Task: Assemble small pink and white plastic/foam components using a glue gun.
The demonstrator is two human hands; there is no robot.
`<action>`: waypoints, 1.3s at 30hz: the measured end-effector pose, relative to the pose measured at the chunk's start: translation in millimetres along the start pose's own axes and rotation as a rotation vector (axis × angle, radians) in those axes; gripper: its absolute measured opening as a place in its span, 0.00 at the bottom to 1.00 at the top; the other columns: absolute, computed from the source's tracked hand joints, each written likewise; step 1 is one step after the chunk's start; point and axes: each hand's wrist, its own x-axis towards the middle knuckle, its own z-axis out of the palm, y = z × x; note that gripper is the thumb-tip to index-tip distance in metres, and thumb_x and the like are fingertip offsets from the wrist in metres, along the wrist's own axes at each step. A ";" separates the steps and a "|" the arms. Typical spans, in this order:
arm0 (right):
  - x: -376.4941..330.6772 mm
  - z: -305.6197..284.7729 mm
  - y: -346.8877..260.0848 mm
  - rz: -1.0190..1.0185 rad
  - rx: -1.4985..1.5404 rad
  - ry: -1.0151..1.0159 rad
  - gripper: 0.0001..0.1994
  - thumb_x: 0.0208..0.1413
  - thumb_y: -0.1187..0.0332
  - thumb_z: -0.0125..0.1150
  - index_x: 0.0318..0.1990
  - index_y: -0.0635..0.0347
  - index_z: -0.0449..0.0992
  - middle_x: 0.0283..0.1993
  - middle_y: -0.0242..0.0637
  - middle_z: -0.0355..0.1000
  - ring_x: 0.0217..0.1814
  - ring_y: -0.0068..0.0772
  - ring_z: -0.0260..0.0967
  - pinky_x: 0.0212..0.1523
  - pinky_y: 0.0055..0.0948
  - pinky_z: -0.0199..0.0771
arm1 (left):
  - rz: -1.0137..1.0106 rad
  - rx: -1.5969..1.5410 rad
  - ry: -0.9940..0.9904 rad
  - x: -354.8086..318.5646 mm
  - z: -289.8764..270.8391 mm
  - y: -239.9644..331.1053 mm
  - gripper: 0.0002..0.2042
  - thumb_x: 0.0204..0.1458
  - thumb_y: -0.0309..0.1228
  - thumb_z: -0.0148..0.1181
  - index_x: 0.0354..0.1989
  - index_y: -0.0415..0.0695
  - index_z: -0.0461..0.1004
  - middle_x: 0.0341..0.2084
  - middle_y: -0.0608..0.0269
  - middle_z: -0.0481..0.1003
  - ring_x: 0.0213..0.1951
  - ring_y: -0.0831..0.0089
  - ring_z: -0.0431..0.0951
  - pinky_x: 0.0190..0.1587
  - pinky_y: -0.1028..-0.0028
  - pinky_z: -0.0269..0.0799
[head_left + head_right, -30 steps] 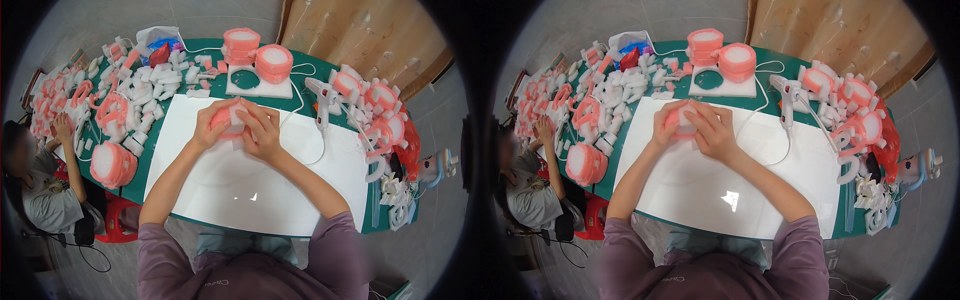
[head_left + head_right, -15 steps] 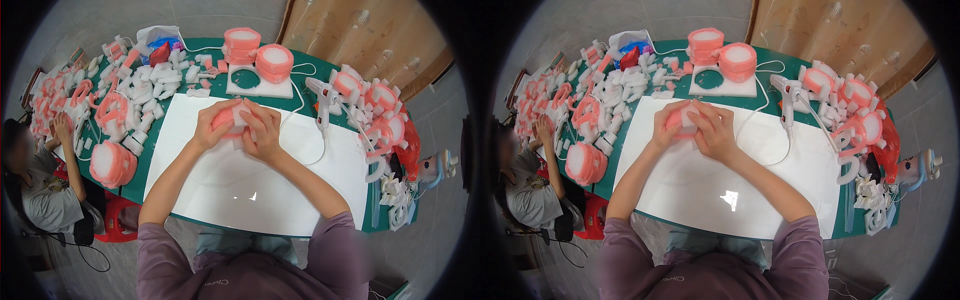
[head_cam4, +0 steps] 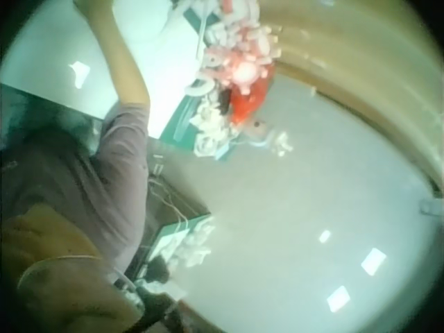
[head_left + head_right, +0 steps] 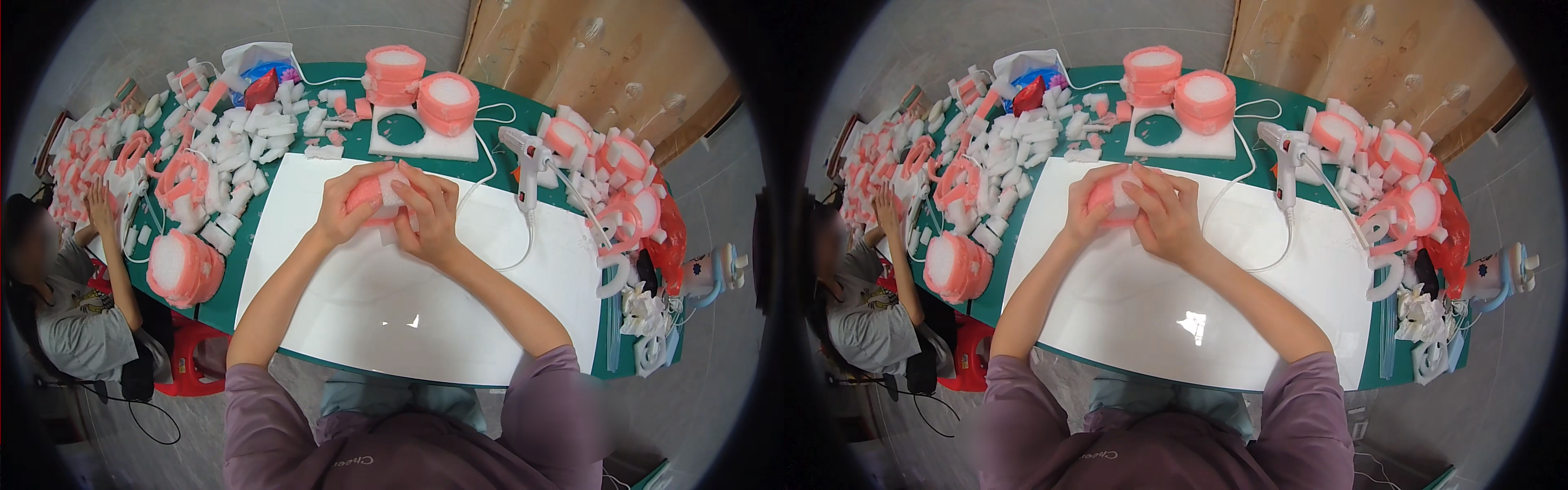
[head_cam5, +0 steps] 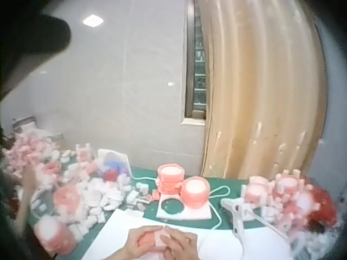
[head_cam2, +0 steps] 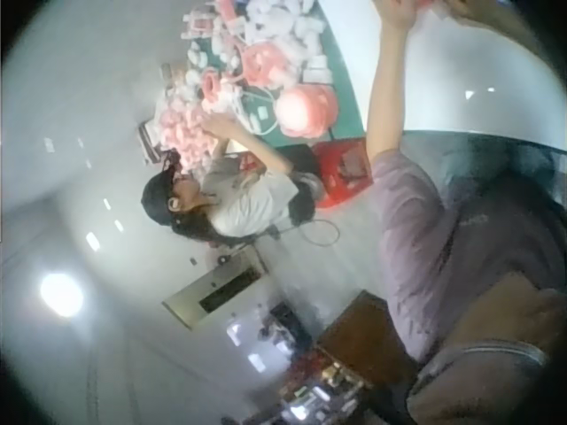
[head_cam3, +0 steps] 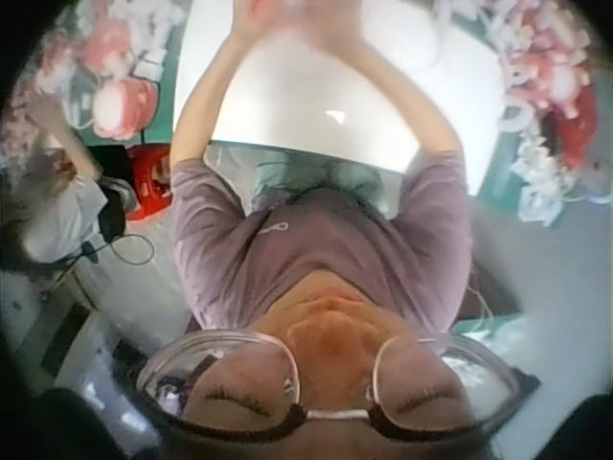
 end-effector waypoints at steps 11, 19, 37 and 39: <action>0.6 1.0 2.8 -0.047 -0.035 0.010 0.26 0.30 0.79 0.52 0.46 0.57 0.65 0.54 0.41 0.61 0.44 0.34 0.59 0.45 0.29 0.53 | 0.013 -0.020 0.007 -0.1 0.5 -2.2 0.21 0.39 0.29 0.51 0.46 0.36 0.67 0.39 0.50 0.72 0.39 0.63 0.74 0.42 0.72 0.68; 0.0 1.3 1.4 -0.006 0.001 0.017 0.25 0.31 0.81 0.49 0.45 0.56 0.67 0.54 0.37 0.61 0.47 0.37 0.57 0.45 0.31 0.54 | 0.014 -0.005 0.004 1.1 1.0 1.0 0.21 0.40 0.30 0.52 0.45 0.36 0.67 0.39 0.51 0.72 0.38 0.63 0.75 0.42 0.72 0.68; 0.2 1.6 1.6 -0.010 0.000 0.021 0.25 0.31 0.81 0.49 0.45 0.56 0.67 0.54 0.37 0.61 0.47 0.37 0.57 0.45 0.31 0.55 | -0.008 -0.001 -0.003 1.0 0.3 1.9 0.21 0.40 0.30 0.52 0.46 0.36 0.67 0.40 0.50 0.71 0.40 0.62 0.74 0.43 0.72 0.67; 0.6 1.0 0.8 -0.007 0.001 0.018 0.26 0.31 0.81 0.49 0.45 0.56 0.67 0.54 0.37 0.61 0.47 0.37 0.57 0.45 0.31 0.55 | -0.003 -0.002 -0.001 1.0 0.5 1.8 0.21 0.40 0.30 0.52 0.46 0.36 0.67 0.40 0.50 0.71 0.40 0.62 0.74 0.43 0.72 0.67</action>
